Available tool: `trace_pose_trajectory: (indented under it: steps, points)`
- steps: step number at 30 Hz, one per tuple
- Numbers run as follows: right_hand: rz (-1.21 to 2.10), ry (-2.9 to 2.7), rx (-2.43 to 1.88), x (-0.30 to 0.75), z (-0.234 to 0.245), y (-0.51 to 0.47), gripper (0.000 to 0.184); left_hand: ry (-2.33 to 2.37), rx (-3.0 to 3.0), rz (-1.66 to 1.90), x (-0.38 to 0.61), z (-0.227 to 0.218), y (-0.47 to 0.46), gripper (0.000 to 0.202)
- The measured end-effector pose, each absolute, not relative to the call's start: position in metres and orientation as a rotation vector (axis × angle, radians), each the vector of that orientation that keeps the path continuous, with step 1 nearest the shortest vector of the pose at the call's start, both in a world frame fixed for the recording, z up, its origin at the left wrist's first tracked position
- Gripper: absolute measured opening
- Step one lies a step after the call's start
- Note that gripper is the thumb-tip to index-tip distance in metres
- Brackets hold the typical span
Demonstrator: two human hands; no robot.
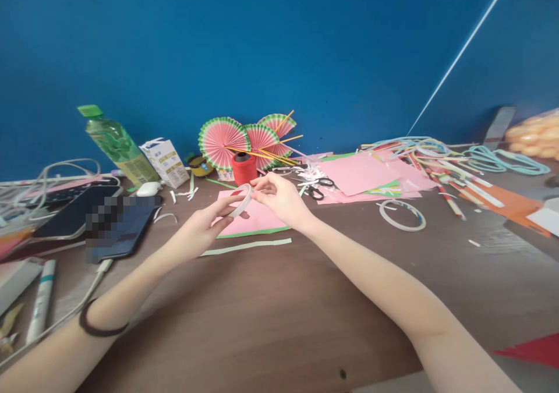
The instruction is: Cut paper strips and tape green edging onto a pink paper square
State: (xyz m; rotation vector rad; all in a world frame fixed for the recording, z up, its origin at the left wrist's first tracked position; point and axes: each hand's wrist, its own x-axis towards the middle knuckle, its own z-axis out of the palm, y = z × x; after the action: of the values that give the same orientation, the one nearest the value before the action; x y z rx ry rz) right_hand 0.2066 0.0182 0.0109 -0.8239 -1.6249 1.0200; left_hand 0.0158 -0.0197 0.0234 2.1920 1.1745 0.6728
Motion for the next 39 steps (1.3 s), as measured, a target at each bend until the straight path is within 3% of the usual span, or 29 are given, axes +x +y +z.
trace_pose_trajectory:
  steps: [4, 11, 20, 26, 39]
  points:
    - [0.934, -1.642, -0.917, 0.210, 0.015, 0.020, 0.019, 1.263, 2.217, 0.633, 0.012, 0.026, -0.017, 0.031]
    - [0.946, -1.718, -0.939, 0.209, 0.027, 0.007, 0.021, 1.309, 2.209, 0.668, 0.004, 0.027, -0.011, 0.027]
    - [1.301, -1.597, -0.808, 0.204, 0.033, -0.001, 0.021, 1.186, 1.963, 0.734, 0.001, 0.033, -0.013, 0.032]
    - [1.386, -1.537, -0.777, 0.206, 0.032, 0.004, 0.022, 1.015, 1.811, 0.789, -0.002, 0.033, -0.009, 0.038]
    - [1.434, -1.728, -0.786, 0.209, 0.027, 0.005, 0.029, 1.213, 1.771, 0.858, -0.005, 0.027, -0.003, 0.034]
